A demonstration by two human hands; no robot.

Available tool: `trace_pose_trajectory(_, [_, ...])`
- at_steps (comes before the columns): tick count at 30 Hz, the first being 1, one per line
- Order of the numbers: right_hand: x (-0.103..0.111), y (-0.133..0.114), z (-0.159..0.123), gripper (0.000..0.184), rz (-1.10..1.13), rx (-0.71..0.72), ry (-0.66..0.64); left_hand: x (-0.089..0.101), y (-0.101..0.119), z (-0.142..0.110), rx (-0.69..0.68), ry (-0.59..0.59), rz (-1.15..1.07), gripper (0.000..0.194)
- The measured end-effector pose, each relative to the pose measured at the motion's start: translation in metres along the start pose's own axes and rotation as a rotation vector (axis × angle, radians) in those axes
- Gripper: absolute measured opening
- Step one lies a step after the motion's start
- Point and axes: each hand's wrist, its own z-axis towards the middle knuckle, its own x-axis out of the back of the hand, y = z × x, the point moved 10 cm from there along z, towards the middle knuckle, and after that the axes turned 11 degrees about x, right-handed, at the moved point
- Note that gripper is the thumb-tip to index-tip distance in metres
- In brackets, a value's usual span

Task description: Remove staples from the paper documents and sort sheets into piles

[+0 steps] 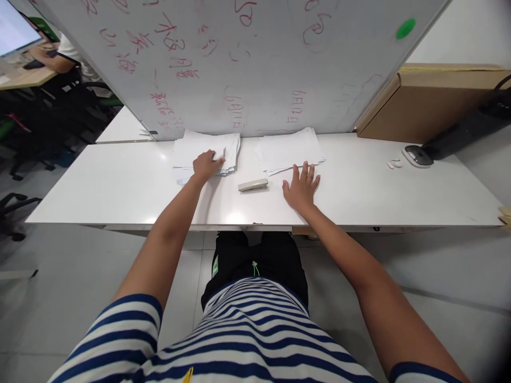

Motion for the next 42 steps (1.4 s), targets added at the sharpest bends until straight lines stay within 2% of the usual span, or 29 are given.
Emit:
trace_pose_trajectory(8, [0.001, 0.0, 0.0, 0.064, 0.023, 0.024, 0.025, 0.009, -0.02, 0.014, 0.022, -0.001, -0.155, 0.045])
trace_pose_trajectory(11, [0.0, 0.0, 0.001, 0.065, 0.036, 0.024, 0.028, 0.02, -0.028, 0.015, 0.015, 0.061, -0.21, 0.044])
trace_pose_trajectory(14, [0.0, 0.001, 0.001, 0.065, 0.042, 0.02, 0.029, 0.03, -0.045, 0.014, 0.076, 0.127, -0.396, 0.038])
trace_pose_trajectory(18, [0.0, 0.0, 0.001, 0.063, 0.027, 0.022, 0.02, 0.024, -0.066, 0.018, 0.188, 0.042, -0.678, 0.024])
trace_pose_trajectory(21, [0.002, 0.0, 0.001, 0.062, 0.021, 0.027, 0.022, 0.022, -0.072, 0.022, 0.214, 0.014, -0.791, 0.024])
trace_pose_trajectory(25, [0.001, 0.0, 0.001, 0.063, 0.025, 0.023, 0.013, 0.025, -0.077, 0.022, 0.248, 0.057, -0.816, 0.028])
trace_pose_trajectory(29, [0.0, 0.0, 0.001, 0.063, 0.018, 0.023, 0.013, 0.038, -0.076, 0.011, 0.218, 0.174, -0.698, 0.032])
trace_pose_trajectory(33, [0.003, 0.0, 0.0, 0.061, 0.016, 0.035, 0.038, 0.063, -0.061, -0.011, 0.131, 0.291, -0.481, 0.034])
trace_pose_trajectory(36, [0.013, -0.003, 0.0, 0.058, 0.046, 0.072, 0.072, 0.087, -0.043, -0.042, 0.061, 0.343, -0.341, 0.034])
trace_pose_trajectory(38, [0.025, -0.014, -0.005, 0.053, 0.114, 0.14, 0.109, 0.103, -0.032, -0.074, 0.037, 0.378, -0.228, 0.035])
trace_pose_trajectory(40, [0.039, -0.032, -0.018, 0.047, 0.278, 0.209, 0.13, 0.113, -0.023, -0.118, 0.022, 0.387, -0.123, 0.038])
trace_pose_trajectory(42, [0.046, -0.049, -0.04, 0.046, 0.585, 0.194, 0.081, 0.103, -0.01, -0.167, -0.038, 0.281, -0.063, 0.042])
